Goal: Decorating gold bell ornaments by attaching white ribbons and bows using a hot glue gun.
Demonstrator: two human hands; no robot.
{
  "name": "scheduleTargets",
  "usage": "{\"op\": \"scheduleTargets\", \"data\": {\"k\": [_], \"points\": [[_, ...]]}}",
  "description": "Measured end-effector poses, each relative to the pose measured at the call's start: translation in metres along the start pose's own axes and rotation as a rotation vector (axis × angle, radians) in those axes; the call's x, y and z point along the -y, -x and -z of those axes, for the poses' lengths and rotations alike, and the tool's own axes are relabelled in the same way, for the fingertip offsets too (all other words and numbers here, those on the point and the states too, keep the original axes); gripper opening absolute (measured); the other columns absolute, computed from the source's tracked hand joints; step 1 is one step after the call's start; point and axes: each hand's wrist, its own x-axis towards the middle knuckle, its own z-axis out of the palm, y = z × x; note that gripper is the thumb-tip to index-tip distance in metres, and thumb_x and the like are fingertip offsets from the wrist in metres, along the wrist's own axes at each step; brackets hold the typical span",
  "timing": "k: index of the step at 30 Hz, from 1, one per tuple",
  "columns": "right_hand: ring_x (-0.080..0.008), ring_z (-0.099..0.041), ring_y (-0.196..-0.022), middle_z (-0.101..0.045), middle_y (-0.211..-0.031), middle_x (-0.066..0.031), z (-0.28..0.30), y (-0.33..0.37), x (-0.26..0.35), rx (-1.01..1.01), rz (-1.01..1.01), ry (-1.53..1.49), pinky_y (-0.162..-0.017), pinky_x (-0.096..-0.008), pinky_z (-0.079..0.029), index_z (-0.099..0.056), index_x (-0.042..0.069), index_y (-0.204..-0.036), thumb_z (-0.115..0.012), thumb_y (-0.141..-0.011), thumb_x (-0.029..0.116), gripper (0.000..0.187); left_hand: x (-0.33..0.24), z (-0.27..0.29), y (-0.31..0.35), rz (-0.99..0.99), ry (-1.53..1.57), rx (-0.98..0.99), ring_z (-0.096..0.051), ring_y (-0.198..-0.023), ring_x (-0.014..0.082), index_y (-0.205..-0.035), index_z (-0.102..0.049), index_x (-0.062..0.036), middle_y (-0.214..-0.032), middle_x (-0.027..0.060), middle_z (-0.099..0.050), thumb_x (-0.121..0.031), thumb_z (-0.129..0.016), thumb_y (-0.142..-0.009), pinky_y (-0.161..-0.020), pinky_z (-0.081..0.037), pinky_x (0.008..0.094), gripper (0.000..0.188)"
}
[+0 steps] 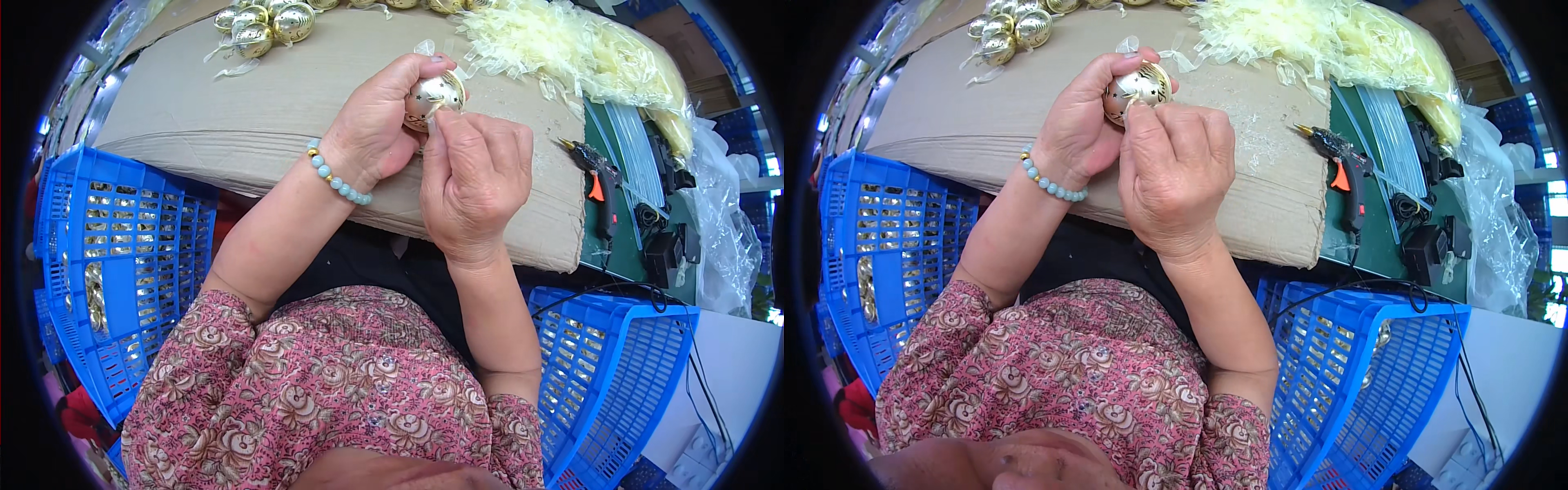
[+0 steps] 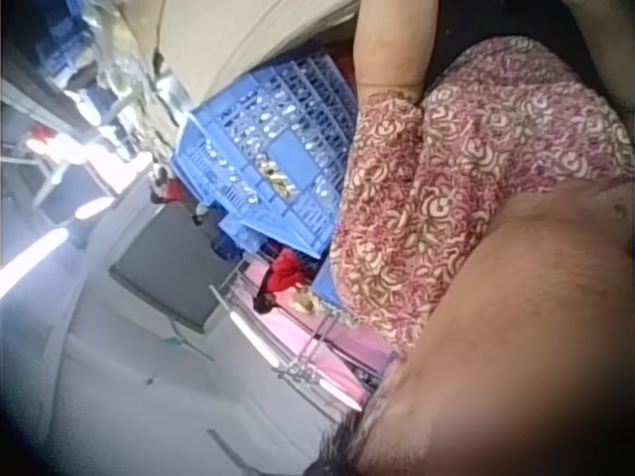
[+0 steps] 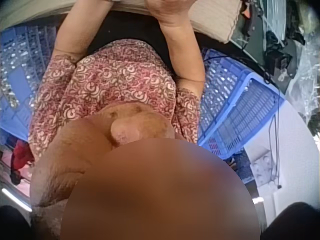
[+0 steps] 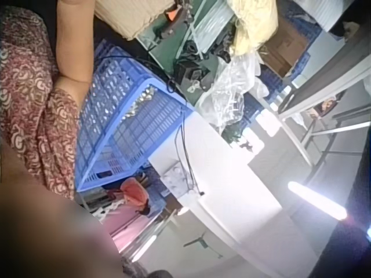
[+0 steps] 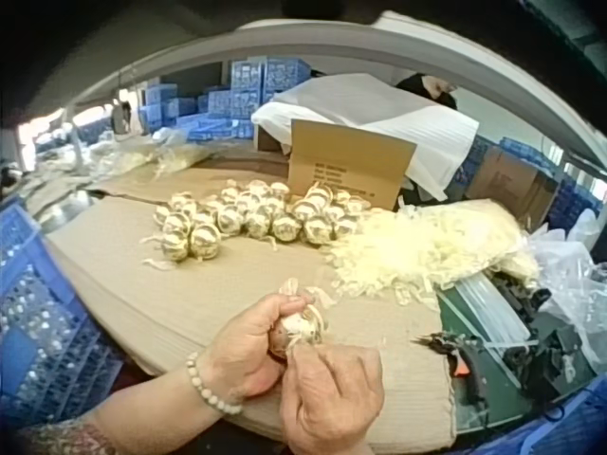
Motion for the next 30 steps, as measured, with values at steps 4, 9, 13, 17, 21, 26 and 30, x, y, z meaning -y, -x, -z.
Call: {"op": "scheduleTargets", "data": {"k": [4,9,13,17,21,26,30], "points": [[-0.0261,-0.056,-0.076,-0.062,-0.083,-0.0092,0.021,-0.005,-0.005,0.077,0.009,-0.039,-0.067,-0.0339,-0.045,-0.067,0.004,-0.092,-0.069,-0.072,0.0,0.02,0.0,0.0,0.001,-0.017,-0.039,-0.113,-0.062,-0.083,0.0255,-0.103,-0.055,-0.0043,-0.091,0.0169,-0.063,-0.022,-0.051,-0.091,-0.076,-0.052,0.035,0.022],[-0.0311,-0.059,-0.087,-0.065,-0.091,-0.0142,0.103,-0.006,-0.06,0.124,-0.226,0.797,-0.076,-0.0391,-0.046,-0.067,0.001,-0.096,-0.065,-0.081,0.018,0.023,-0.018,0.005,0.007,0.062,-0.058,-0.053,-0.061,-0.078,0.027,-0.106,-0.054,-0.009,-0.094,0.0176,-0.06,-0.028,-0.049,-0.092,-0.064,-0.052,0.0341,0.024],[-0.0322,-0.059,-0.086,-0.065,-0.09,-0.0161,0.13,0.006,-0.092,0.382,-0.559,0.915,-0.077,-0.0404,-0.046,-0.066,0.0,-0.101,-0.062,-0.082,0.032,0.036,-0.019,0.003,0.007,0.079,-0.011,-0.023,-0.061,-0.078,0.0271,-0.106,-0.053,-0.0087,-0.094,0.0179,-0.06,-0.029,-0.049,-0.092,-0.064,-0.052,0.0338,0.025],[-0.0332,-0.06,-0.08,-0.065,-0.088,-0.018,0.137,0.001,-0.096,0.502,-0.733,0.851,-0.075,-0.0407,-0.047,-0.065,0.0,-0.102,-0.063,-0.082,0.033,0.038,-0.018,0.003,0.006,0.086,-0.021,-0.055,-0.06,-0.078,0.0268,-0.105,-0.053,-0.0086,-0.094,0.0181,-0.06,-0.03,-0.049,-0.092,-0.064,-0.052,0.0336,0.026],[-0.0276,-0.062,-0.074,-0.066,-0.085,-0.015,0.144,0.004,-0.111,0.573,-0.811,0.831,-0.071,-0.0365,-0.048,-0.064,-0.003,-0.099,-0.063,-0.084,0.029,0.035,-0.017,0.002,0.005,0.068,0.002,-0.112,-0.06,-0.078,0.0261,-0.104,-0.054,-0.0084,-0.094,0.018,-0.061,-0.03,-0.048,-0.093,-0.063,-0.051,0.0331,0.025],[-0.0128,-0.058,-0.066,-0.064,-0.082,-0.0056,0.146,0.009,-0.085,0.032,-1.065,-0.102,-0.063,-0.0244,-0.045,-0.061,-0.006,-0.1,-0.064,-0.086,0.018,0.028,-0.016,0.003,0.004,0.071,-0.013,-0.136,-0.062,-0.074,0.0244,-0.101,-0.056,-0.0106,-0.088,0.0144,-0.063,-0.031,-0.047,-0.092,-0.065,-0.051,0.0358,0.024],[-0.0134,-0.057,-0.075,-0.062,-0.087,-0.008,0.128,0.005,-0.055,0.012,-1.018,-0.643,-0.071,-0.0232,-0.043,-0.057,-0.005,-0.109,-0.062,-0.085,0.015,0.031,-0.011,0.0,0.002,0.092,-0.024,-0.123,-0.062,-0.074,0.0239,-0.1,-0.056,-0.0117,-0.087,0.0128,-0.063,-0.031,-0.046,-0.093,-0.066,-0.051,0.0357,0.023]]}}
